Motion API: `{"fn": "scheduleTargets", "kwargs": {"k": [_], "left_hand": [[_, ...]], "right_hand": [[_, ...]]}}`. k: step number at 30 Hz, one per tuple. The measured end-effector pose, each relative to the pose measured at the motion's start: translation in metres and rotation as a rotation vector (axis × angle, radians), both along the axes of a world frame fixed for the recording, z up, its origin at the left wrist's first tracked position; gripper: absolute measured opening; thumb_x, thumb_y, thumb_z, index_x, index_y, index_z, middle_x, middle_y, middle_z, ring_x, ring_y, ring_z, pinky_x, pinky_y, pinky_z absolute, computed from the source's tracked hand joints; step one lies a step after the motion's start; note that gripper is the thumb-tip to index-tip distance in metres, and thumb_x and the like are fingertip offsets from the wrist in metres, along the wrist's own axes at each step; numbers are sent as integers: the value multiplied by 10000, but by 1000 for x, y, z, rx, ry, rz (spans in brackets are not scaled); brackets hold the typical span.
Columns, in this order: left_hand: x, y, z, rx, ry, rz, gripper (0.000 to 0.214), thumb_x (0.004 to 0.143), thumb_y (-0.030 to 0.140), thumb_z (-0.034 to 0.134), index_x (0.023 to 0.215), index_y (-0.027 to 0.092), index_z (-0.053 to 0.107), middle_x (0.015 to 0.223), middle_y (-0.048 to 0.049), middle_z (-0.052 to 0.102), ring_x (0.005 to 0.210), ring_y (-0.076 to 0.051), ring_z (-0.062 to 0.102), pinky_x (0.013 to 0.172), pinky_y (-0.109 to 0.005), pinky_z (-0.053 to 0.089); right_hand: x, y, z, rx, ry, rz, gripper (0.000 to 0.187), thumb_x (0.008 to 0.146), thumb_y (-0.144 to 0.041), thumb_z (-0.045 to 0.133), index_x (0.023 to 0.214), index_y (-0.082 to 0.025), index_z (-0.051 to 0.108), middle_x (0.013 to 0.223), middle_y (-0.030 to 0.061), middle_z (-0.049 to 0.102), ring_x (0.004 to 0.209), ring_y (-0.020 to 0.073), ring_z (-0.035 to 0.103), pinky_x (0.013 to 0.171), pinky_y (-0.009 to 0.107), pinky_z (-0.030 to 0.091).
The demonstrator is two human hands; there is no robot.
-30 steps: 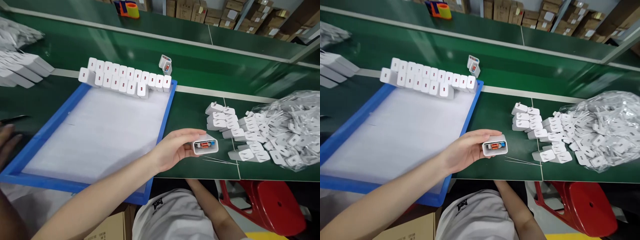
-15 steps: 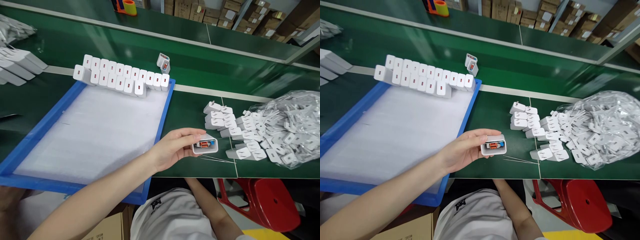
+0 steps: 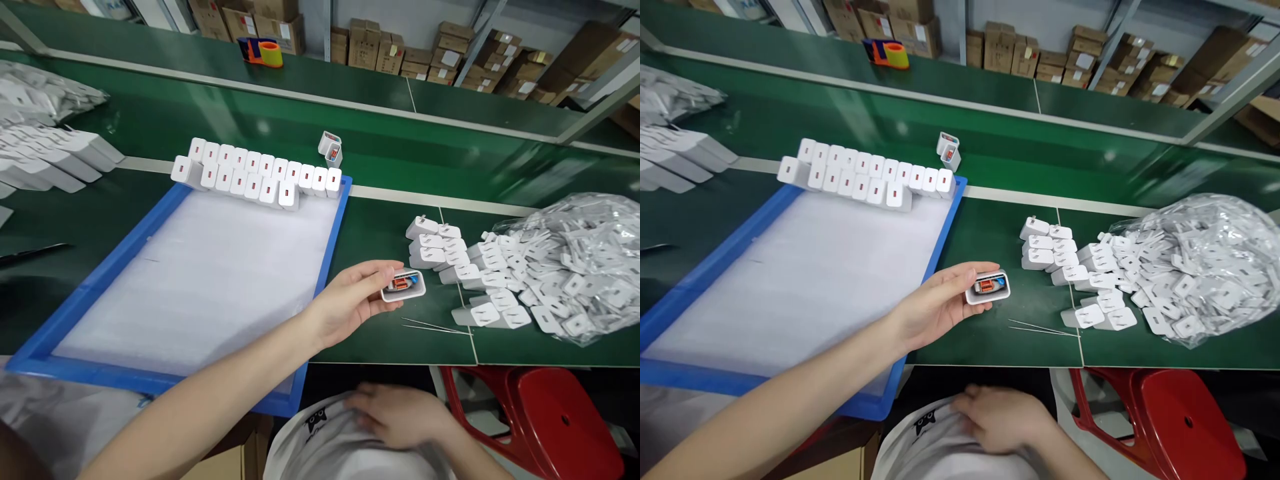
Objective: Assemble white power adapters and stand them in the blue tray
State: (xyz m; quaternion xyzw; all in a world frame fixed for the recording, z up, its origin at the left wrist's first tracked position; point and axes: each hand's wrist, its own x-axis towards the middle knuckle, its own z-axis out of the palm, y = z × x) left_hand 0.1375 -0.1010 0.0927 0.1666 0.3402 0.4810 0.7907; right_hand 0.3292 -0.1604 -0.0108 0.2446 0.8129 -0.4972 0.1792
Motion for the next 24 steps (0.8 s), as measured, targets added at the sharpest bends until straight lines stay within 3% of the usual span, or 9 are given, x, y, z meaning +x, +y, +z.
{"fn": "scheduleTargets", "kwargs": {"k": [3, 4, 6, 8, 9, 13, 15, 18, 24], "left_hand": [[2, -1, -3, -7, 19, 35, 371, 771, 375, 877, 1036, 138, 773, 977, -79, 751, 805, -126, 679, 708, -213, 562], [3, -2, -4, -4, 28, 47, 356, 787, 377, 863, 1038, 142, 772, 985, -77, 752, 805, -126, 680, 711, -215, 557], [6, -4, -5, 16, 36, 77, 366, 790, 402, 857, 1038, 147, 770, 996, -76, 755, 833, -141, 691, 743, -234, 552], [9, -6, -6, 33, 31, 99, 417, 765, 450, 867, 1036, 152, 762, 1007, -77, 756, 894, -173, 701, 812, -275, 551], [10, -8, -6, 35, 26, 102, 447, 748, 474, 874, 1041, 157, 757, 1009, -75, 755, 923, -188, 701, 847, -295, 545], [12, -11, -7, 59, 80, 84, 516, 719, 526, 879, 1083, 189, 738, 1055, -59, 748, 1007, -197, 668, 927, -311, 492], [11, -13, -7, 111, 140, 37, 512, 751, 530, 855, 1113, 190, 730, 1118, -64, 737, 1082, -203, 636, 958, -301, 462], [10, -15, -8, 205, 230, -76, 503, 776, 502, 841, 1132, 170, 714, 1195, -85, 702, 1159, -217, 593, 1011, -311, 429], [11, -19, -7, 268, 178, -121, 614, 724, 333, 905, 1256, 237, 615, 1061, -33, 648, 957, -164, 622, 866, -299, 526]], "right_hand": [[28, 3, 50, 38, 286, -5, 338, 983, -269, 564, 1317, -273, 614, 1139, 49, 709, 960, 213, 699, 832, 323, 574], [32, 8, 66, 114, 473, -101, 381, 986, -246, 556, 1365, -283, 572, 1169, 45, 697, 1015, 204, 684, 878, 320, 566], [31, 22, 88, 481, 781, -548, 445, 961, -204, 608, 1393, -284, 534, 1225, 61, 657, 1133, 217, 635, 981, 357, 531], [15, 38, 95, 816, 831, -847, 595, 866, -264, 771, 1404, -265, 516, 1278, 91, 605, 1180, 252, 593, 1020, 408, 507], [4, 46, 94, 920, 806, -903, 668, 813, -303, 834, 1399, -253, 516, 1274, 102, 592, 1169, 263, 587, 1003, 420, 516], [-28, 61, 81, 1082, 817, -911, 583, 794, -233, 836, 1312, -239, 566, 1136, 84, 617, 1065, 236, 617, 880, 377, 565], [-26, 63, 78, 1013, 885, -935, 568, 787, -143, 801, 1297, -246, 573, 1156, 78, 622, 1090, 234, 631, 921, 382, 557], [-6, 69, 84, 727, 994, -901, 622, 749, -77, 775, 1301, -250, 545, 1221, 88, 622, 1152, 262, 631, 978, 425, 544], [21, 91, 89, 231, 1108, -478, 605, 758, -70, 735, 1299, -244, 527, 1192, 109, 660, 1126, 287, 628, 915, 477, 575]]}}
